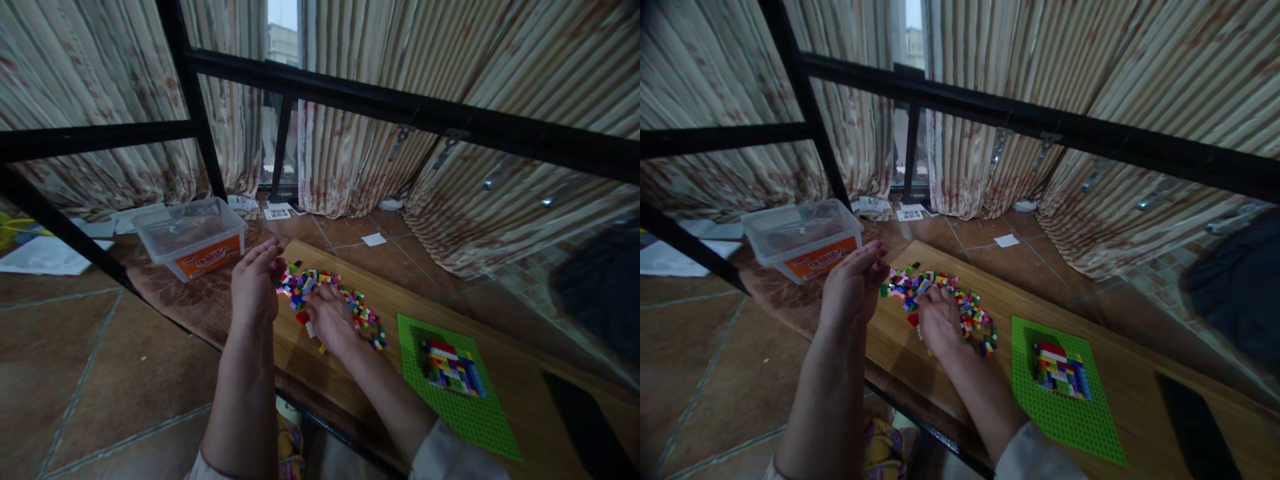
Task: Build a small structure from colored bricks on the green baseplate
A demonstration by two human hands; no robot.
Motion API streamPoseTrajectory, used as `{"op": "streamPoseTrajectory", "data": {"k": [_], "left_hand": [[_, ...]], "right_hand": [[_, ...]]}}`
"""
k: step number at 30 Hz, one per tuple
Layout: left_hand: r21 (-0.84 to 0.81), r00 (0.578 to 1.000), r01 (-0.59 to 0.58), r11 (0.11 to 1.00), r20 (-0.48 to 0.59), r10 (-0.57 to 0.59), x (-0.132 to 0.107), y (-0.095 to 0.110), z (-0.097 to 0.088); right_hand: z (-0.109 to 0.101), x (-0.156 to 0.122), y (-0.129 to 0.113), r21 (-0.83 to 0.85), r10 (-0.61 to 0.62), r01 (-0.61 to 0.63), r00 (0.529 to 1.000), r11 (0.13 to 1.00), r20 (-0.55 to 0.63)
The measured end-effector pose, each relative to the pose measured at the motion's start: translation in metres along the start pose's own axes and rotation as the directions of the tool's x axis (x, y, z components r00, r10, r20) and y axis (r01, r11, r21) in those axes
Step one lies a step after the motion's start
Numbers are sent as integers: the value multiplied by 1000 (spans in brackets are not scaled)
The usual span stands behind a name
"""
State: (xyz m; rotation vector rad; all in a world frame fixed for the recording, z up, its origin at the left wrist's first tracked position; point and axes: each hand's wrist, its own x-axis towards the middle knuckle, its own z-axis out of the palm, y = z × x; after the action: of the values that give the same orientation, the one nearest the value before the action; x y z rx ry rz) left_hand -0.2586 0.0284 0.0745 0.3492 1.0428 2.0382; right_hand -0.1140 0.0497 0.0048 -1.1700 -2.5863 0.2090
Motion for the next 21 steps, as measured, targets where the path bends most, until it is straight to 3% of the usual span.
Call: {"op": "streamPoseTrajectory", "data": {"k": [5, 10, 13, 18, 21], "left_hand": [[3, 1000, 7, 1000, 3, -7, 0, 4, -1], [31, 1000, 2, 1000, -28, -1, 3, 6, 1], [40, 999, 26, 999, -31, -25, 3, 6, 5], [61, 997, 75, 995, -13, -74, -2, 4, 13], [144, 996, 58, 988, 52, -66, -7, -8, 19]], "right_hand": [[10, 21, -9, -106, -9, 16, 998, 994, 60], [8, 21, -8, -130, 3, 8, 996, 992, 87], [1, 15, -9, -84, 13, -11, 999, 996, 32], [-20, -28, -2, 178, 183, -162, 977, 971, -112], [-34, -81, 17, 410, 409, -303, 890, 860, -200]]}}
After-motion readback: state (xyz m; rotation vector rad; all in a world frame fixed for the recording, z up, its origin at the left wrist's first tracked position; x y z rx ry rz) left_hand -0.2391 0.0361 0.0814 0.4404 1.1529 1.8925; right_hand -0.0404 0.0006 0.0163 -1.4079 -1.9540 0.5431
